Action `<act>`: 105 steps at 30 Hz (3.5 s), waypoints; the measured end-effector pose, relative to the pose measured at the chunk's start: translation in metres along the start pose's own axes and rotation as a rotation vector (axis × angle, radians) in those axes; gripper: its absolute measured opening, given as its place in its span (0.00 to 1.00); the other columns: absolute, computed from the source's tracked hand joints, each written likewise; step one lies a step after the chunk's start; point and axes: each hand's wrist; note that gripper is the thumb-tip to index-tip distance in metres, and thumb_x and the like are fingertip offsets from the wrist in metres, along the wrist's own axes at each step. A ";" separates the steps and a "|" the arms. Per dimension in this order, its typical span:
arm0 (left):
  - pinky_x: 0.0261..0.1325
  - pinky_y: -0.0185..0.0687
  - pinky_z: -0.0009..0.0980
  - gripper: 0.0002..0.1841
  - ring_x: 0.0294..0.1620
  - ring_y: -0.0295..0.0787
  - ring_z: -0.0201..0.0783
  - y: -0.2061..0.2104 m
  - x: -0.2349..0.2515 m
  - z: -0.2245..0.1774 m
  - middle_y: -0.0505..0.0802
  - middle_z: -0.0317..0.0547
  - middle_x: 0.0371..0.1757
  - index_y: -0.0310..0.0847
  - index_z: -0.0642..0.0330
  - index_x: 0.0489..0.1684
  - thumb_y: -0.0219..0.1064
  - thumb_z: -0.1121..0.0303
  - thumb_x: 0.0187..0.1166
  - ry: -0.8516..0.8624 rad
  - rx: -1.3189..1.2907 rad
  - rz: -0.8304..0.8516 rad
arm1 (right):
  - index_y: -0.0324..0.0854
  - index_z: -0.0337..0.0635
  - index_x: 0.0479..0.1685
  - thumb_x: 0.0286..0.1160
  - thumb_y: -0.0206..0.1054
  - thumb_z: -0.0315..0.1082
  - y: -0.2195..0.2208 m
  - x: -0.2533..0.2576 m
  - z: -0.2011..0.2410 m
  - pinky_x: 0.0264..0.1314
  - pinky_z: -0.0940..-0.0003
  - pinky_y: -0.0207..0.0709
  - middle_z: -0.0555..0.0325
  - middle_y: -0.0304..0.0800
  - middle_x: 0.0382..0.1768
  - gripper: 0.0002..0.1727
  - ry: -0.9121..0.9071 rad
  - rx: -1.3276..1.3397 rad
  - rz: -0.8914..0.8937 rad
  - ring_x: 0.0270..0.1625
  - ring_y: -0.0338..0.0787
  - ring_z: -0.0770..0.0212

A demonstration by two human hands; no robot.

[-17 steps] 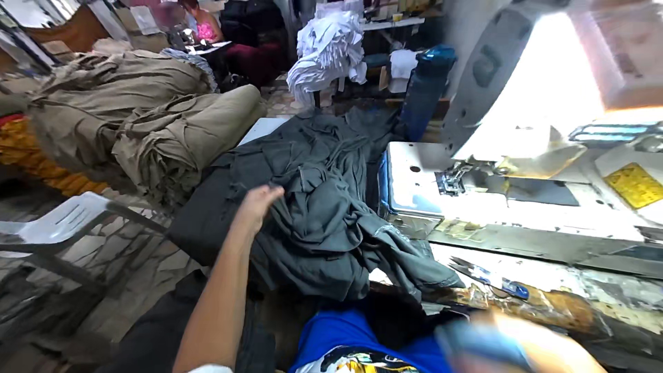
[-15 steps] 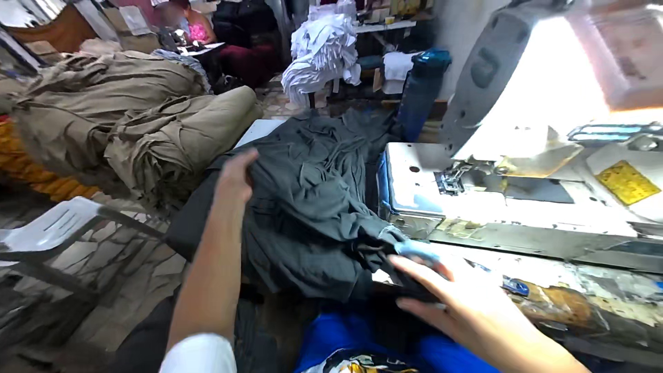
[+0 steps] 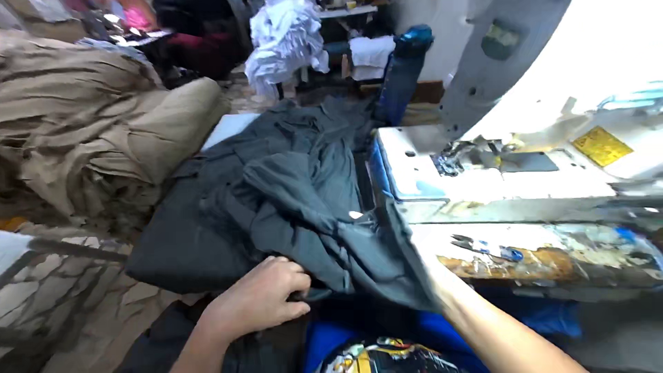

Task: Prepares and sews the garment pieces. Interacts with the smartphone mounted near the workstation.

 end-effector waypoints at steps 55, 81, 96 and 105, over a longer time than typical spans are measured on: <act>0.78 0.75 0.36 0.11 0.65 0.88 0.44 0.058 0.075 -0.094 0.94 0.59 0.51 0.87 0.77 0.51 0.63 0.77 0.81 0.267 -0.673 -0.777 | 0.87 0.42 0.54 0.78 0.66 0.47 -0.030 -0.043 -0.011 0.61 0.85 0.78 0.64 0.94 0.46 0.18 -0.737 -0.996 0.182 0.54 0.87 0.85; 0.55 0.85 0.22 0.09 0.47 0.90 0.25 0.015 -0.057 0.054 0.94 0.45 0.46 0.91 0.66 0.46 0.67 0.71 0.79 -0.558 -0.153 -1.326 | 0.87 0.46 0.45 0.86 0.60 0.31 0.091 0.093 0.051 0.54 0.72 0.87 0.69 0.92 0.41 0.09 -0.625 -0.551 0.102 0.42 0.91 0.72; 0.72 0.72 0.70 0.32 0.75 0.79 0.69 -0.084 0.068 0.168 0.83 0.70 0.74 0.65 0.58 0.87 0.69 0.64 0.82 -1.201 -0.155 -0.578 | 0.87 0.32 0.54 0.85 0.61 0.33 0.178 0.192 0.021 0.62 0.33 0.78 0.33 0.90 0.54 0.14 -0.259 -1.419 0.056 0.62 0.88 0.34; 0.53 0.86 0.37 0.12 0.47 0.88 0.35 -0.145 -0.002 0.118 0.92 0.45 0.49 0.85 0.63 0.57 0.62 0.76 0.81 -0.494 -0.458 -1.019 | 0.81 0.46 0.66 0.90 0.56 0.37 0.101 0.114 0.081 0.43 0.69 0.86 0.61 0.90 0.46 0.15 -0.243 -0.065 0.074 0.40 0.90 0.68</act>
Point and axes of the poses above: each hand's wrist, its own x-axis towards the middle knuckle, its own y-axis out of the palm, z = x × y
